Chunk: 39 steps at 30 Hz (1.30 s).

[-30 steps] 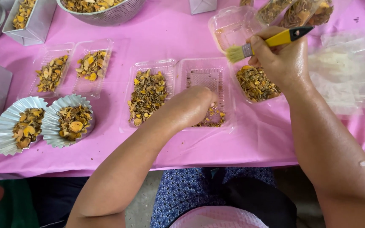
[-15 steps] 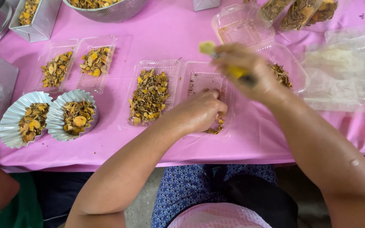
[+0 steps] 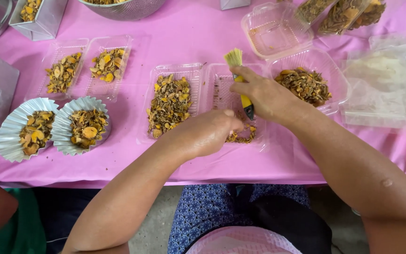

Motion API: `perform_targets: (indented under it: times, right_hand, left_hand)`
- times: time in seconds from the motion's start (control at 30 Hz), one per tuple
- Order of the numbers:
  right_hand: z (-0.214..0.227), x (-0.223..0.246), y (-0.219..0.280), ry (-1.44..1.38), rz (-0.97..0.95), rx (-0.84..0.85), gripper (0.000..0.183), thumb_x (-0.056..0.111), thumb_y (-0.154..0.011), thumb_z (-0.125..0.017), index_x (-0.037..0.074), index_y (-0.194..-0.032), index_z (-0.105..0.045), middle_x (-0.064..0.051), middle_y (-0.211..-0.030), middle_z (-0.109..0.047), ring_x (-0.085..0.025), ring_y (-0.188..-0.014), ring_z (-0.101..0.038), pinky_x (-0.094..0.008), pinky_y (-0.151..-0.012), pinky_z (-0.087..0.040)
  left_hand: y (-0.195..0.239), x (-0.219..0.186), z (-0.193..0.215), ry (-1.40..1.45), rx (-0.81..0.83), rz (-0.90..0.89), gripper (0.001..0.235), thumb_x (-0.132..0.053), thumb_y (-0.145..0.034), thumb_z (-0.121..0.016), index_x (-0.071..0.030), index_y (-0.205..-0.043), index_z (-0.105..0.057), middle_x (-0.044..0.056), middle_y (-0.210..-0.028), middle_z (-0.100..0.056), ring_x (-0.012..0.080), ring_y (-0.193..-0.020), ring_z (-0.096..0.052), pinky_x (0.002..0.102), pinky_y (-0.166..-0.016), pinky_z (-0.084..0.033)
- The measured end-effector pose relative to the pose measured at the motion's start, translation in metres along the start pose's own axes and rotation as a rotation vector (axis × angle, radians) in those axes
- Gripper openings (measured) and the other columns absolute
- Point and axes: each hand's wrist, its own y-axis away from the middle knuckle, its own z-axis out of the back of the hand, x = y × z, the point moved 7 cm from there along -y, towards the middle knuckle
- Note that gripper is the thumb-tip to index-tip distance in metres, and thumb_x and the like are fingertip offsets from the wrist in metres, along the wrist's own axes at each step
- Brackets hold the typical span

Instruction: The person uses a brush to sweep dried flower petals into clear plastic containers on a pink tablecloth. They also use their hands to pick up and arrange the petals within the containers.

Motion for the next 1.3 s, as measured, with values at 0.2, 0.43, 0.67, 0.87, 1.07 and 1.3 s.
perform_targets:
  times: [0.2, 0.43, 0.67, 0.87, 1.07, 1.3]
  right_hand:
    - [-0.003, -0.007, 0.001, 0.005, 0.013, -0.010, 0.040, -0.005, -0.091, -0.049, 0.012, -0.123, -0.063, -0.016, -0.154, -0.042, -0.044, -0.124, -0.061, -0.049, -0.100, -0.055]
    - [-0.004, -0.005, -0.001, 0.023, 0.010, -0.046, 0.038, -0.008, -0.090, -0.051, 0.009, -0.121, -0.066, -0.018, -0.151, -0.046, -0.041, -0.119, -0.066, -0.044, -0.097, -0.057]
    - [-0.007, -0.011, -0.001, 0.001, -0.023, -0.014, 0.037, -0.007, -0.088, -0.052, 0.010, -0.118, -0.064, -0.015, -0.152, -0.044, -0.042, -0.118, -0.065, -0.047, -0.094, -0.059]
    - [0.000, -0.003, -0.003, 0.033, -0.036, 0.000, 0.036, -0.007, -0.087, -0.052, 0.011, -0.116, -0.063, -0.013, -0.152, -0.043, -0.042, -0.116, -0.066, -0.047, -0.091, -0.060]
    - [0.002, 0.000, -0.001, 0.047, -0.051, 0.017, 0.041, -0.011, -0.084, -0.053, 0.010, -0.117, -0.065, -0.014, -0.151, -0.044, -0.042, -0.118, -0.066, -0.047, -0.093, -0.060]
    - [0.003, 0.004, -0.002, 0.076, -0.064, 0.026, 0.043, -0.010, -0.087, -0.056, 0.009, -0.123, -0.066, -0.016, -0.149, -0.047, -0.042, -0.118, -0.066, -0.048, -0.093, -0.060]
  left_hand:
    - [-0.012, 0.000, -0.011, -0.067, -0.007, -0.004, 0.038, 0.002, -0.095, -0.048, -0.004, -0.126, -0.069, 0.023, -0.123, -0.063, 0.0404, -0.121, -0.060, 0.048, -0.100, -0.053]
    - [-0.049, 0.032, -0.041, -0.193, -0.287, -0.032, 0.027, -0.001, -0.091, -0.052, -0.003, -0.105, -0.074, 0.017, -0.108, -0.060, 0.0397, -0.108, -0.062, 0.048, -0.087, -0.058]
    - [-0.030, -0.001, -0.033, -0.049, -0.175, -0.135, 0.030, 0.003, -0.087, -0.046, -0.001, -0.100, -0.073, 0.021, -0.097, -0.066, 0.0430, -0.098, -0.066, 0.048, -0.083, -0.057]
    - [-0.030, -0.003, -0.032, -0.096, -0.148, -0.168, 0.028, 0.003, -0.088, -0.050, -0.008, -0.099, -0.073, 0.018, -0.096, -0.068, 0.0408, -0.099, -0.066, 0.046, -0.086, -0.057]
    - [-0.008, -0.004, -0.009, -0.025, -0.074, -0.085, 0.031, 0.003, -0.092, -0.045, -0.011, -0.093, -0.072, 0.014, -0.091, -0.067, 0.0329, -0.096, -0.068, 0.042, -0.088, -0.056]
    - [-0.012, 0.029, -0.006, -0.269, -0.166, -0.065, 0.034, 0.007, -0.094, -0.046, -0.008, -0.096, -0.076, 0.012, -0.087, -0.065, 0.0289, -0.095, -0.069, 0.039, -0.085, -0.058]
